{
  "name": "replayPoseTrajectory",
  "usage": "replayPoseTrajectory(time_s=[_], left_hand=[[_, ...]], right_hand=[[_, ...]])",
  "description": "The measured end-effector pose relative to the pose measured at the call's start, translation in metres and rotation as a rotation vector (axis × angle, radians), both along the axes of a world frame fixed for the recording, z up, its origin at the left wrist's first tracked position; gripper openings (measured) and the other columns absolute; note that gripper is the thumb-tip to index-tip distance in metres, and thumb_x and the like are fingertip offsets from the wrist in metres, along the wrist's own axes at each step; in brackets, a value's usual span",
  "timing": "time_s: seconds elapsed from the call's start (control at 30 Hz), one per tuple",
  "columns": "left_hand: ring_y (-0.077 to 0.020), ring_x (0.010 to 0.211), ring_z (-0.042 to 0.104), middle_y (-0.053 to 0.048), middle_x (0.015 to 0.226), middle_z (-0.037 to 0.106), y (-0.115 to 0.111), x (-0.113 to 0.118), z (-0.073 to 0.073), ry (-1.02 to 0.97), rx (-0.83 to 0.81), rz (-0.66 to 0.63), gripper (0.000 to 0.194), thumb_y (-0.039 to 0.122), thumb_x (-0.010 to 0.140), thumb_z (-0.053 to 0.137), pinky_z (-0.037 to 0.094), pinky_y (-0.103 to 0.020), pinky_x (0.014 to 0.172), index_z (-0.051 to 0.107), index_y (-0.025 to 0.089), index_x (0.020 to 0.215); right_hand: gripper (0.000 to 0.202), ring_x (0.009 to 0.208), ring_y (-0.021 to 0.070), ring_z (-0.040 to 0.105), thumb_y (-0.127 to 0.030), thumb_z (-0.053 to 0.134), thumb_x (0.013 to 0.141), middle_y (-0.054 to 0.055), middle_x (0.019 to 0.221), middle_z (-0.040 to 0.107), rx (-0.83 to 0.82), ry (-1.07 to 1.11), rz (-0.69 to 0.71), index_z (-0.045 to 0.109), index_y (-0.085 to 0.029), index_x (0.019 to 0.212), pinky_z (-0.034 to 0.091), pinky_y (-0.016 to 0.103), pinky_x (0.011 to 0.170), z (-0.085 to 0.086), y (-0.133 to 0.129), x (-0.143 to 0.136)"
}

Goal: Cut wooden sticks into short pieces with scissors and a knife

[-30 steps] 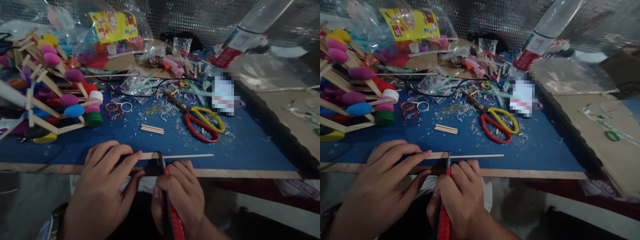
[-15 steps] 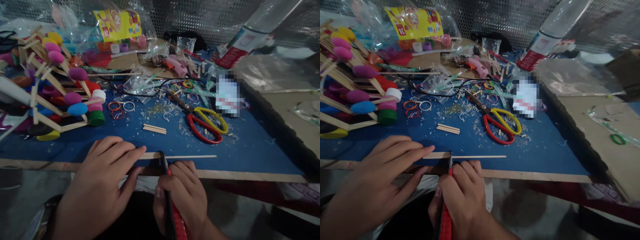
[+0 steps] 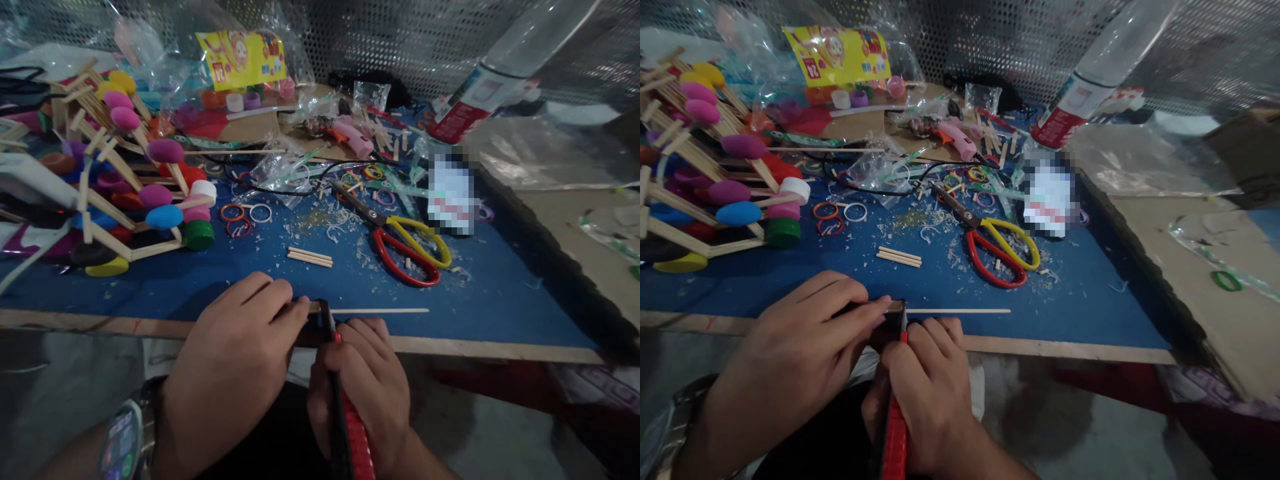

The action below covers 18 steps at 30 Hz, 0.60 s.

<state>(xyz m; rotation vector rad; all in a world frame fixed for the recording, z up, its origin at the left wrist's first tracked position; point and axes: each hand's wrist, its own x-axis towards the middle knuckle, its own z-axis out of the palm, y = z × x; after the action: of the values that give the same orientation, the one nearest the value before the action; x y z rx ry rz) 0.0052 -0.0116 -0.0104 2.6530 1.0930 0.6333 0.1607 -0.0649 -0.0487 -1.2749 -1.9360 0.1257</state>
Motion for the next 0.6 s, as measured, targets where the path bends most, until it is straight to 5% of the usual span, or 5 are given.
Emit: replayPoseTrajectory(time_s=[0.2,0.6], left_hand=[[-0.0309,0.103,0.062,-0.018,0.117,0.071,-0.018,-0.002,-0.006,0.155,0.226,-0.045,0.036,0.008,0.095,0.044,0.057,-0.044,0.083,0.066,-0.003,0.121],[-0.0258,0.1,0.068,-0.01,0.115,0.075,-0.026,0.001,-0.03,0.202,0.529,0.023,0.032,0.01,0.098,0.048,0.057,-0.036,0.087,0.066,-0.001,0.122]], right_hand=[[0.017,0.059,0.0178,0.041,-0.008,0.047,0.08,-0.001,0.063,0.044,-0.012,0.009,0.021,0.044,-0.022,0.071,0.03,0.034,0.061,0.0,0.0,0.002],[0.018,0.061,0.0186,0.04,-0.006,0.05,0.078,0.0,0.065,0.044,0.045,-0.052,0.062,0.046,-0.022,0.071,0.034,0.036,0.062,-0.005,-0.001,0.005]])
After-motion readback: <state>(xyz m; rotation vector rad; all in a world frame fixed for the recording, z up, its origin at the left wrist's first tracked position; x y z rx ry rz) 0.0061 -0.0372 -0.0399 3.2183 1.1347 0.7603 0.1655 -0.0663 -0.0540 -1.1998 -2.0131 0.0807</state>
